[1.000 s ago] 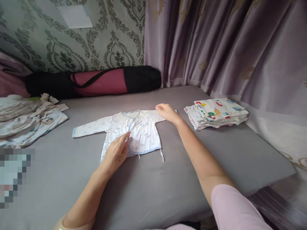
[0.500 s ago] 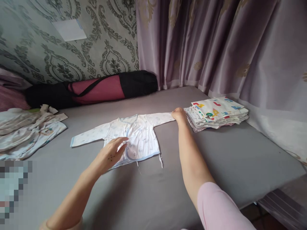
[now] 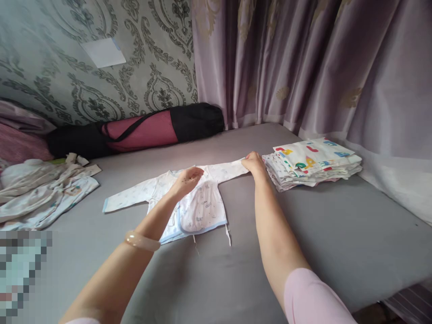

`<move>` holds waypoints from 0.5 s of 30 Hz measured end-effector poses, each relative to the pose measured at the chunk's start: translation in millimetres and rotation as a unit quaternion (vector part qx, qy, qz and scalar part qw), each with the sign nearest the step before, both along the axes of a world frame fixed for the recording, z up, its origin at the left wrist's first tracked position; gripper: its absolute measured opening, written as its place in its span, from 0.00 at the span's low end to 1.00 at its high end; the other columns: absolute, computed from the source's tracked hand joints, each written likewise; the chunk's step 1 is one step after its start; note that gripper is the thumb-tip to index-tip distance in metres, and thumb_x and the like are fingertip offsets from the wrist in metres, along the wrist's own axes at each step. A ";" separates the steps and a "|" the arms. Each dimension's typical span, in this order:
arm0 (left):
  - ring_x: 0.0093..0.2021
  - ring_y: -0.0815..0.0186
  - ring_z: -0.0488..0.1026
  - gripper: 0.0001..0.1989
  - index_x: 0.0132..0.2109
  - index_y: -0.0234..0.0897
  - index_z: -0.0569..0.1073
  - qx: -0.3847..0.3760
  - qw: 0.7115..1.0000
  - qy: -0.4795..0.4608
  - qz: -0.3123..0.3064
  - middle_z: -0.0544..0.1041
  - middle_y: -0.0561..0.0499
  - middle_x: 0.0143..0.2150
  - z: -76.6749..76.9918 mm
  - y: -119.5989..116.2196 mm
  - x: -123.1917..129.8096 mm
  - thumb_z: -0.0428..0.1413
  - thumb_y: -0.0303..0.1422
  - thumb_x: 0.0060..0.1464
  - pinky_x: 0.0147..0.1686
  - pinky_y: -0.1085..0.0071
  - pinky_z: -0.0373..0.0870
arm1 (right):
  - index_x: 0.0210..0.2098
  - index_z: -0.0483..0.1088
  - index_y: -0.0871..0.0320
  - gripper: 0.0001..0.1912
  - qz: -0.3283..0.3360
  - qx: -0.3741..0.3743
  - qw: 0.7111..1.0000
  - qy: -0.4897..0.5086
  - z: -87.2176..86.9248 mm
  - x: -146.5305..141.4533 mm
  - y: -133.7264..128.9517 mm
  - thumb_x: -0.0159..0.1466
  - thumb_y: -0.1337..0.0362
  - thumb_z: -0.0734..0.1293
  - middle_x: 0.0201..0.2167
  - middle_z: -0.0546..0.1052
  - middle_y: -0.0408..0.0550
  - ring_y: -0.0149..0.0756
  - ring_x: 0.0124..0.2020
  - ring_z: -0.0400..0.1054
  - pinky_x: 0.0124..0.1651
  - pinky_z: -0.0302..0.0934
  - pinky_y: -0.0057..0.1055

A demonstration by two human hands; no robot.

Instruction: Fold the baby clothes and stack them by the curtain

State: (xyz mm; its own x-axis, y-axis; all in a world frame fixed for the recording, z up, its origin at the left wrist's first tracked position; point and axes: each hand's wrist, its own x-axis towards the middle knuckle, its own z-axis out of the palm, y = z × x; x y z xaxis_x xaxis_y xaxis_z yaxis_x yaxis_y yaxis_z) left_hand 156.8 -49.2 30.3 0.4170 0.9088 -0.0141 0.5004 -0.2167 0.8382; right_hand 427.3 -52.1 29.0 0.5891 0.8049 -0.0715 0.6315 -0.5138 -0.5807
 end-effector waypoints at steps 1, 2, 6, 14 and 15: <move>0.48 0.55 0.77 0.18 0.48 0.33 0.75 0.017 0.999 0.025 0.010 0.79 0.40 0.49 -5.1 5.7 5.4 0.50 0.36 0.54 0.49 0.59 0.72 | 0.44 0.76 0.60 0.17 0.003 0.015 1.000 0.007 0.9 0.7 0.8 0.54 0.71 0.67 0.46 0.79 0.59 0.50 0.50 0.73 0.51 0.66 0.39; 0.48 0.55 0.76 0.19 0.50 0.32 0.74 0.037 0.998 0.055 0.012 0.78 0.39 0.50 -9.7 10.6 10.2 0.50 0.35 0.54 0.51 0.59 0.71 | 0.43 0.75 0.60 0.16 0.005 0.031 0.999 0.014 1.3 1.8 1.9 0.55 0.70 0.67 0.44 0.79 0.58 0.49 0.49 0.74 0.50 0.66 0.38; 0.54 0.51 0.72 0.27 0.58 0.31 0.70 0.075 0.984 0.159 -0.039 0.74 0.38 0.56 -19.2 21.9 22.1 0.54 0.39 0.53 0.56 0.57 0.67 | 0.45 0.73 0.60 0.15 0.005 0.093 0.994 0.050 0.1 7.9 8.6 0.58 0.69 0.67 0.41 0.79 0.54 0.42 0.44 0.74 0.48 0.66 0.33; 0.69 0.42 0.53 0.42 0.65 0.36 0.61 0.068 0.947 0.301 -0.092 0.59 0.38 0.69 -12.5 30.2 27.3 0.59 0.51 0.47 0.65 0.53 0.53 | 0.54 0.68 0.61 0.19 0.056 0.162 0.965 0.199 29.5 -6.2 0.9 0.63 0.67 0.66 0.39 0.78 0.49 0.32 0.31 0.72 0.34 0.66 0.26; 0.68 0.41 0.53 0.43 0.65 0.37 0.60 0.067 0.943 0.313 -0.092 0.59 0.39 0.69 -11.4 31.3 28.1 0.59 0.52 0.46 0.64 0.52 0.54 | 0.54 0.68 0.61 0.19 0.064 0.169 0.958 0.223 36.5 -12.1 -2.1 0.63 0.67 0.66 0.38 0.78 0.49 0.31 0.30 0.71 0.32 0.65 0.25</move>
State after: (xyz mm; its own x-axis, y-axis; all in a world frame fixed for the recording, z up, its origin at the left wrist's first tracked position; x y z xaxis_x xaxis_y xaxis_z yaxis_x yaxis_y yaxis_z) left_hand 184.8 -18.0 18.9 0.5160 0.8331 -0.1994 0.8316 -0.4313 0.3500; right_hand 415.3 -54.2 65.5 0.4555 0.8901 -0.0162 0.3277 -0.1845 -0.9266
